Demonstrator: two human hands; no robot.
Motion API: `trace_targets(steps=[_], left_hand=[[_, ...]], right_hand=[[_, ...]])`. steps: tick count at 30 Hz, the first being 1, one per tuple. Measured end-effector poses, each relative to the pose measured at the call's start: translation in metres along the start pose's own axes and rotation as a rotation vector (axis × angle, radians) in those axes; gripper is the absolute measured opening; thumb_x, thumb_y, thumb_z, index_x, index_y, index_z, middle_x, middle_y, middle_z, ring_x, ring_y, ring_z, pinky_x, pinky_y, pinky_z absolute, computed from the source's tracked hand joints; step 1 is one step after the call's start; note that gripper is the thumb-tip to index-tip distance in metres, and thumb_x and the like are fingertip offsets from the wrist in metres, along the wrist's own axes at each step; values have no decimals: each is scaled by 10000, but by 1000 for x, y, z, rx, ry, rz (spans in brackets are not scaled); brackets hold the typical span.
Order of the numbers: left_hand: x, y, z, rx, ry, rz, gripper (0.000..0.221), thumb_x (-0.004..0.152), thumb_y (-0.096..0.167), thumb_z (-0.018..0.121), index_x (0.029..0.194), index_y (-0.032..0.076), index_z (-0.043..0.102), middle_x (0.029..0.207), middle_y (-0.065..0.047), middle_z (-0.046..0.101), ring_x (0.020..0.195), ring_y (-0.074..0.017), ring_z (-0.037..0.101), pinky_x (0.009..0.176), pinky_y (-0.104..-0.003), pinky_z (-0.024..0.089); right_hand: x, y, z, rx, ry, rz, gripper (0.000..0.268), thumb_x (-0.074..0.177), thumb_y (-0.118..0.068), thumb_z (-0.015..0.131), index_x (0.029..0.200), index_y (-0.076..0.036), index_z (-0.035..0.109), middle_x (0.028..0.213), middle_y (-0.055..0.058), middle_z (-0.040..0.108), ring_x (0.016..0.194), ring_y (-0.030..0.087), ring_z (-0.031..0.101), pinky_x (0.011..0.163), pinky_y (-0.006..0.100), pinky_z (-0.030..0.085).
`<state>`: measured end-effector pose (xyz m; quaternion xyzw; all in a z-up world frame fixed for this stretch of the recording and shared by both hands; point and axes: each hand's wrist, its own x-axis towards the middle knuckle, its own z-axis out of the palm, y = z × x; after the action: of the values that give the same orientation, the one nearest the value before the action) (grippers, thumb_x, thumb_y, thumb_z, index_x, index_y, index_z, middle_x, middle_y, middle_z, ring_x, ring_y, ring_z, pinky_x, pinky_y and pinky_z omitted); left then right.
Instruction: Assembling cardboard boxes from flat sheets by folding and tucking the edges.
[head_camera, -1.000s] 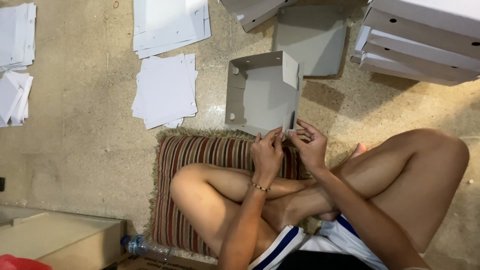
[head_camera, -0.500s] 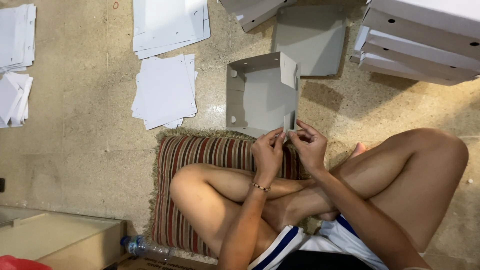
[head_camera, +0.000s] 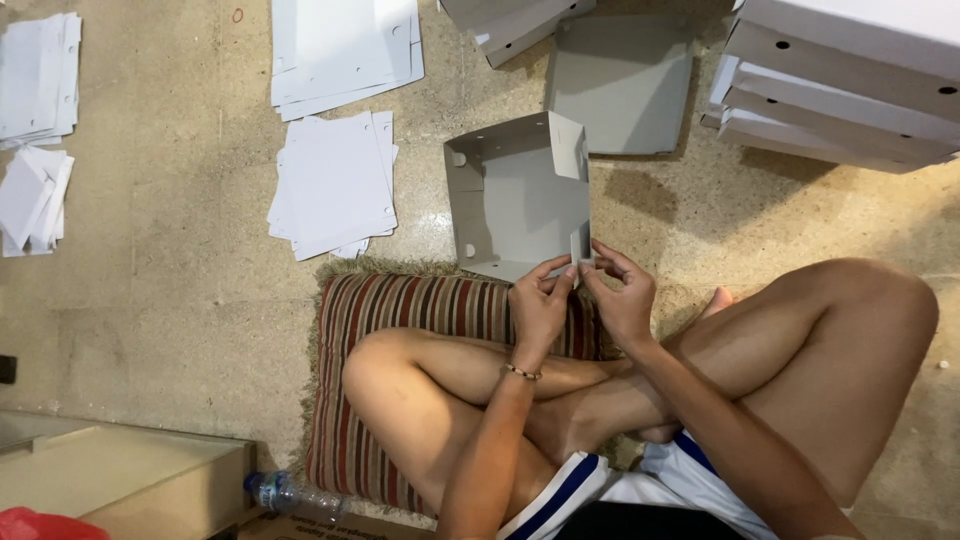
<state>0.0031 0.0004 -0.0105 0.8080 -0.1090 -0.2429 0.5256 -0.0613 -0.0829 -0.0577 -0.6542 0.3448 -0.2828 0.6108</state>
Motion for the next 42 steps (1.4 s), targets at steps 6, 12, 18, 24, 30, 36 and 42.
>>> trace_targets(steps=[6, 12, 18, 24, 30, 36, 42], left_hand=[[3, -1, 3, -42, 26, -23, 208, 855, 152, 585, 1026, 72, 673, 697, -126, 678, 657, -157, 620, 537, -257, 449], [2, -6, 5, -47, -9, -24, 211, 853, 137, 581, 1037, 83, 669, 708, -129, 677, 699, -163, 624, 557, -263, 457], [-1, -5, 3, -63, -72, -74, 259, 898, 195, 525, 1080, 49, 637, 949, -166, 656, 945, -242, 596, 767, -341, 484], [-9, 0, 1, 216, -270, 95, 247, 892, 226, 546, 1080, 96, 640, 960, -150, 656, 951, -330, 607, 839, -427, 482], [-8, -28, 9, 357, -536, 190, 399, 907, 303, 518, 1193, 25, 546, 998, -222, 628, 1020, -372, 571, 1078, -517, 80], [4, -6, 10, 290, -245, 238, 459, 872, 381, 561, 1054, -40, 590, 946, -247, 630, 950, -405, 589, 910, -504, 398], [29, 36, 20, -4, -14, 429, 531, 837, 309, 634, 1160, -88, 494, 1023, -261, 594, 991, -410, 568, 843, -483, 465]], right_hand=[[0, -10, 0, 17, 34, -56, 263, 818, -65, 664, 1075, -16, 644, 827, 154, 639, 865, 296, 620, 810, 398, 482], [-1, -1, 1, -56, 2, -94, 196, 790, -76, 699, 986, -65, 685, 791, 109, 654, 828, 239, 637, 786, 372, 488], [-4, 12, 6, -33, -97, -66, 225, 894, -180, 569, 1054, -43, 649, 1045, 151, 555, 1072, 327, 487, 954, 426, 349], [25, 3, -8, 141, -84, 374, 424, 913, -312, 544, 1217, -31, 454, 1202, 229, 463, 1086, 354, 491, 878, 472, 431], [57, 51, -30, 190, 84, 329, 365, 824, -114, 632, 1132, -85, 439, 1184, 155, 502, 1001, 247, 531, 709, 326, 500], [46, 47, -27, 106, 85, 34, 326, 803, 23, 562, 1114, 23, 465, 1117, 252, 537, 1085, 423, 489, 773, 509, 491], [31, 20, -14, -23, 83, -247, 361, 776, 132, 541, 1103, -24, 542, 1054, 146, 597, 1046, 359, 545, 731, 460, 521]])
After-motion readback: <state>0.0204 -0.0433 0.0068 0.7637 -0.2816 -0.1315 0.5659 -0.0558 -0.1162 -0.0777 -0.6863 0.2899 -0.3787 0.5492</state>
